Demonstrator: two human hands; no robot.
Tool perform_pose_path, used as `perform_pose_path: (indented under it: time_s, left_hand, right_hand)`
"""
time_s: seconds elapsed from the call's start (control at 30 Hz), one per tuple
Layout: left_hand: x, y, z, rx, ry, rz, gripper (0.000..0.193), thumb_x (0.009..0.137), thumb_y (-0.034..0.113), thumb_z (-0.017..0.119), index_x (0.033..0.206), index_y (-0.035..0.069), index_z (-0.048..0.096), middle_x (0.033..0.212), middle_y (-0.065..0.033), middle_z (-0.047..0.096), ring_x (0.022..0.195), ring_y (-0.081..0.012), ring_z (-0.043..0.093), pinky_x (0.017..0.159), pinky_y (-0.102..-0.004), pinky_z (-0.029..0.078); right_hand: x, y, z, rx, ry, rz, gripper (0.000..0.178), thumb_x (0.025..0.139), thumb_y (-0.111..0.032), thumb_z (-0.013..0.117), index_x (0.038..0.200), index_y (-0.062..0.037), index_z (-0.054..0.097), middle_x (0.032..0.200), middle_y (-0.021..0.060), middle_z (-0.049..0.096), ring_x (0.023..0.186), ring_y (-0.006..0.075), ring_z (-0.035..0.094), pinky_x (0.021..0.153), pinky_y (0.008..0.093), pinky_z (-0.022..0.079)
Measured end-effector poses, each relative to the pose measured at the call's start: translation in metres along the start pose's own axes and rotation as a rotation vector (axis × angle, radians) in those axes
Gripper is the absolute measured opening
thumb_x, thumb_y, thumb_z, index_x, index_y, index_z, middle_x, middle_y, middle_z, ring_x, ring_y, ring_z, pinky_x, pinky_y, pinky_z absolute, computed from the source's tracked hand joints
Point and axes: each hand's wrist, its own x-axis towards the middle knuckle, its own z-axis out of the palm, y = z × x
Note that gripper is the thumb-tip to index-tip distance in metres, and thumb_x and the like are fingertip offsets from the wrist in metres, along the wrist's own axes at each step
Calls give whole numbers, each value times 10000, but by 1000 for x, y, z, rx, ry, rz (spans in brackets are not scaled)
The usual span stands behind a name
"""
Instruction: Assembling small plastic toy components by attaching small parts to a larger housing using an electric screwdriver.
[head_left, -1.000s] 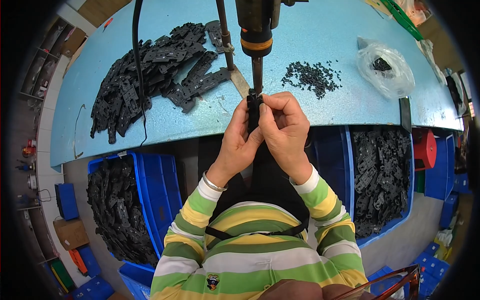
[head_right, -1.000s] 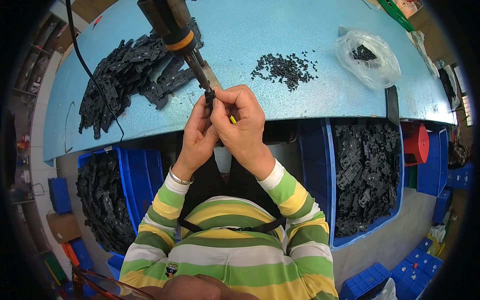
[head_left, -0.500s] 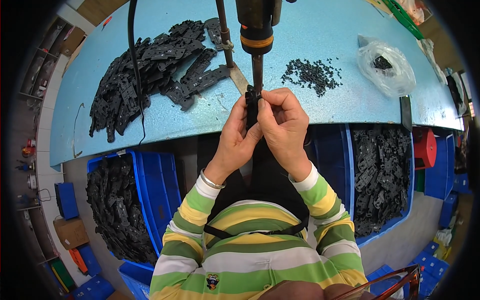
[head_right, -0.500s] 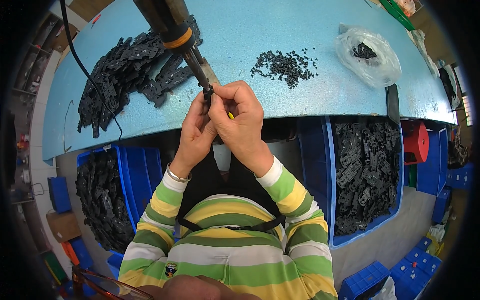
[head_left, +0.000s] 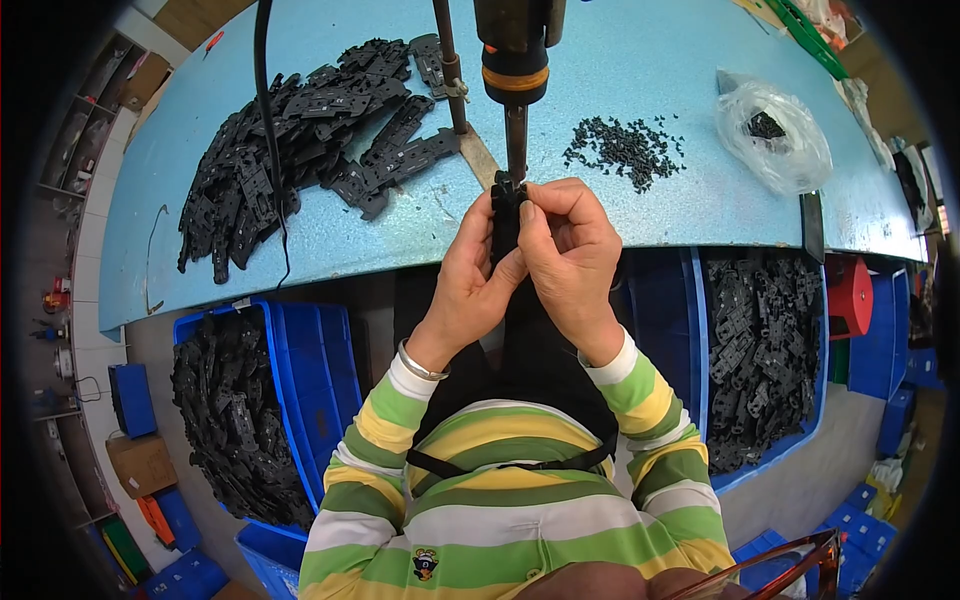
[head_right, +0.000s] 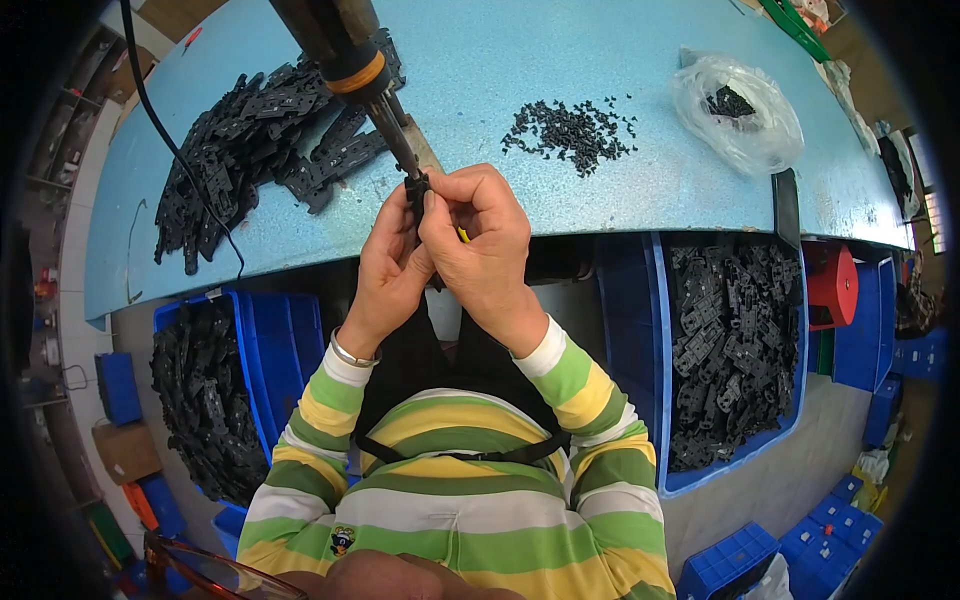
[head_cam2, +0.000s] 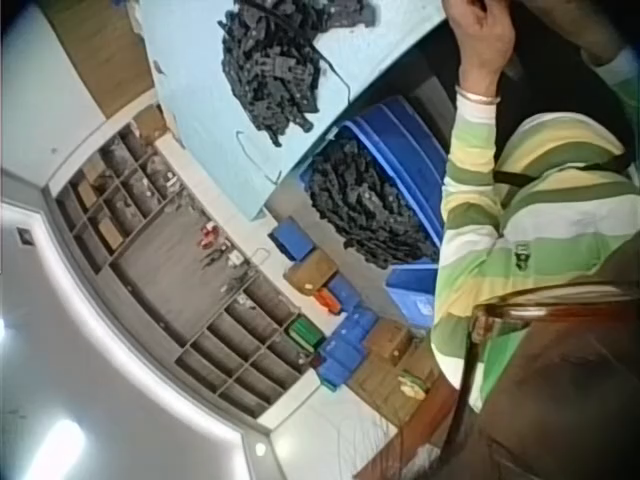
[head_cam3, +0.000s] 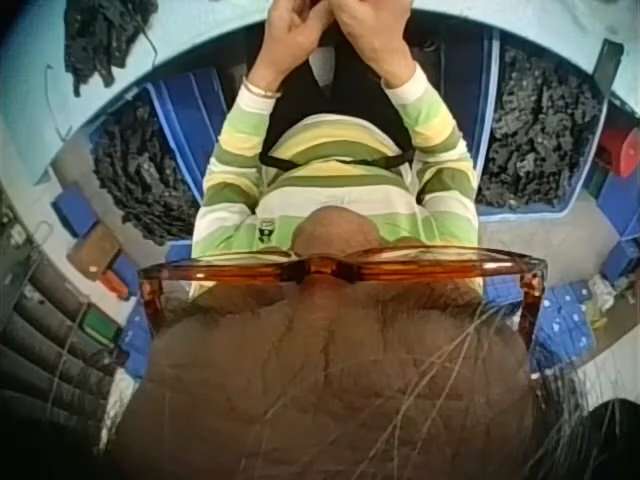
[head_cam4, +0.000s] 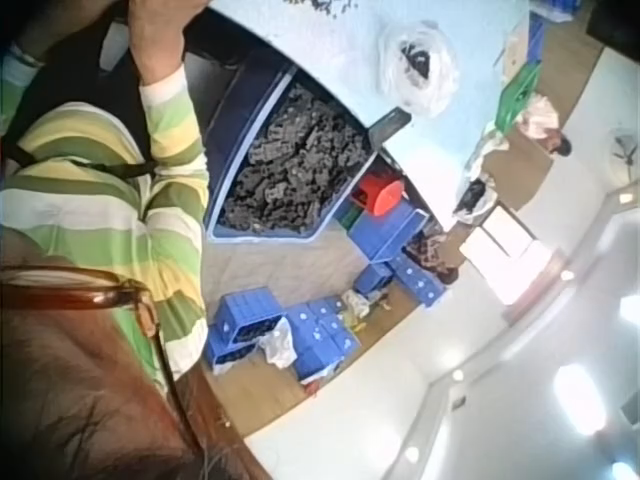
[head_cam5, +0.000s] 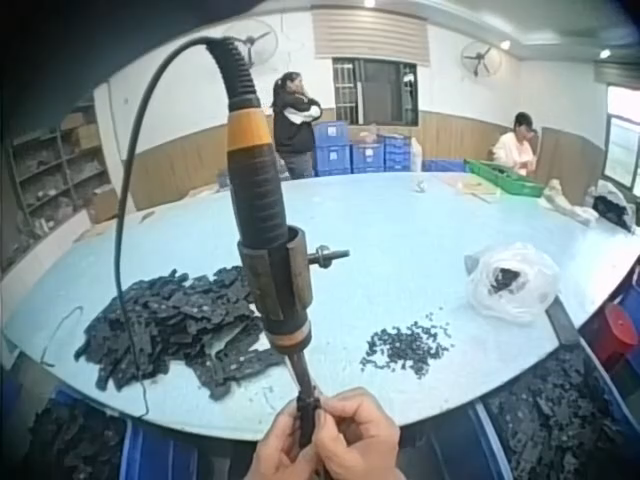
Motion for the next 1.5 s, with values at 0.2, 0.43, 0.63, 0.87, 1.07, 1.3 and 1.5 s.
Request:
perform_pose_path:
  time_s: [0.2, 0.43, 0.63, 0.87, 1.07, 1.3, 1.5]
  left_hand:
    - [3, 3, -1, 0, -10, 1, 653, 998, 86, 586, 1533, -16, 225, 1467, -155, 437, 1306, -206, 488, 1076, -339, 418]
    - [2, -2, -4, 32, -8, 2, 653, 995, 90, 592, 1530, -16, 232, 1466, -149, 436, 1315, -206, 480, 1082, -340, 411]
    - [3, 2, 0, -19, 35, -17, 612, 967, 10, 597, 1490, -45, 284, 1406, -133, 479, 1316, -202, 469, 1106, -333, 367]
    - [4, 4, 1, -37, 27, -4, 610, 978, 22, 588, 1494, -44, 269, 1401, -131, 481, 1306, -193, 476, 1096, -330, 380]
    - [3, 3, 0, -70, 23, -47, 609, 984, 29, 583, 1496, -44, 263, 1398, -131, 482, 1294, -185, 485, 1081, -320, 396]
    - [2, 3, 1, -62, 25, -36, 595, 990, 29, 572, 1495, -42, 267, 1394, -126, 484, 1294, -181, 480, 1078, -318, 399]
    - [-6, 0, 11, 126, 65, -41, 689, 898, 27, 673, 1479, -46, 310, 1365, -166, 511, 1248, -274, 533, 1052, -351, 417]
  right_hand:
    - [1, 0, 1, 17, 5, 8, 137, 951, 56, 585, 1087, 59, 597, 1020, 62, 576, 860, 64, 577, 746, 192, 484]
    - [1, 0, 1, 38, 3, 32, 139, 952, 52, 589, 1089, 61, 599, 1022, 63, 577, 871, 70, 579, 757, 197, 486]
    - [4, 4, 2, 2, 30, -8, 117, 926, 59, 607, 1042, 51, 594, 972, 61, 585, 784, 67, 617, 684, 210, 532]
    - [4, 3, 1, 16, 21, -7, 123, 933, 52, 607, 1056, 54, 599, 979, 56, 584, 792, 60, 598, 689, 200, 509]
    - [3, 1, 0, 23, -9, 48, 138, 955, 35, 596, 1091, 57, 607, 1013, 54, 584, 812, 47, 566, 700, 181, 468]
    - [1, 0, 0, 57, 12, 46, 138, 951, 44, 595, 1089, 52, 608, 1018, 54, 586, 839, 59, 568, 727, 192, 473]
    - [-12, -5, -7, 45, 25, 6, 149, 942, 56, 601, 1088, 30, 597, 1015, 43, 578, 895, 77, 570, 784, 212, 480]
